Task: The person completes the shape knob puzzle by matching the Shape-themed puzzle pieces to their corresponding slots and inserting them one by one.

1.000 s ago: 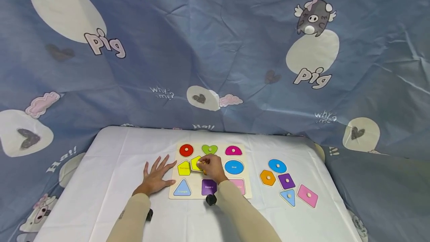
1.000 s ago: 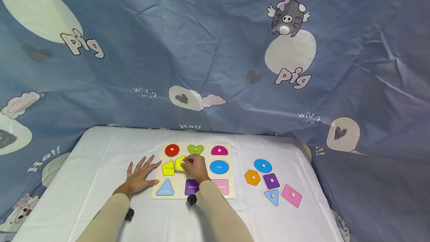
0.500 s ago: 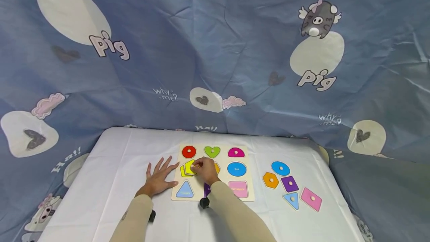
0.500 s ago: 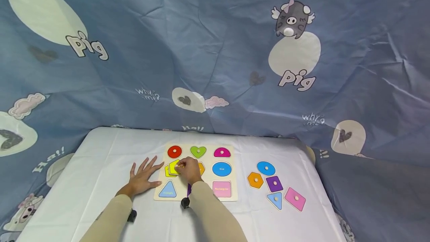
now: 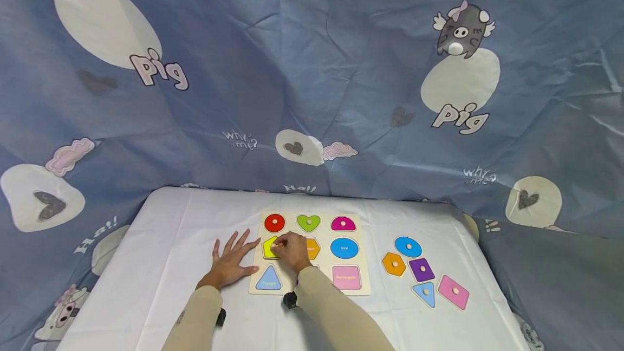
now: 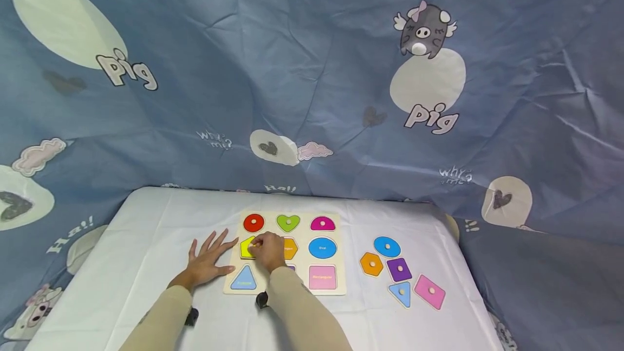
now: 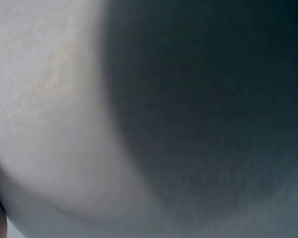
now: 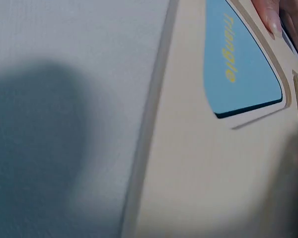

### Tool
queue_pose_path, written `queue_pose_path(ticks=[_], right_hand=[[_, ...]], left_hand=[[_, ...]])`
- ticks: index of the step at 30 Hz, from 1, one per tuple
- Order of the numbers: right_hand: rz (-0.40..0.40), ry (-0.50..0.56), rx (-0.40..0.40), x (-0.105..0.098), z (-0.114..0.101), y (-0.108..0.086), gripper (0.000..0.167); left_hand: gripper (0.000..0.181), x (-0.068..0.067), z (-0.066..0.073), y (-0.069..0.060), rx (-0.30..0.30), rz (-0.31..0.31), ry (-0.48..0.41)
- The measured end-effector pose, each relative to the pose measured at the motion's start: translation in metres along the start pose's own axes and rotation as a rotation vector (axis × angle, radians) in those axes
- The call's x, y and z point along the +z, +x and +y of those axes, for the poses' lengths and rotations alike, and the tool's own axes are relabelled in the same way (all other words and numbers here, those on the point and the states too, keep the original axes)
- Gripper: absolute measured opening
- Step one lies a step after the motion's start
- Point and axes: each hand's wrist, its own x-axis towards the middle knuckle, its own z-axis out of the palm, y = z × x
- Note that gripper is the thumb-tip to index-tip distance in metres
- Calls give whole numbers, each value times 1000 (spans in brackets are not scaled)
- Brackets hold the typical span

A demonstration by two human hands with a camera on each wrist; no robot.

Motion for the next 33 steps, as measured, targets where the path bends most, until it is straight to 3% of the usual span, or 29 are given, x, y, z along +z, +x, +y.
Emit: queue_pose_path(ticks=[8,19,25,33], right_hand=[[-25,-28,69,4,0,-2,8],[-64,-53,56,1,-1,-1,12],[-174,55,36,-16,2,-3,27],[-169,171,45,-47,16,-7,26]], left_hand=[[74,2,0,-1,8,-3,-9],[75,3,-2,0,12,11,-3],[75,3,-2,1,11,-1,-5],[76,5,-2,2,-9,-6,-9]])
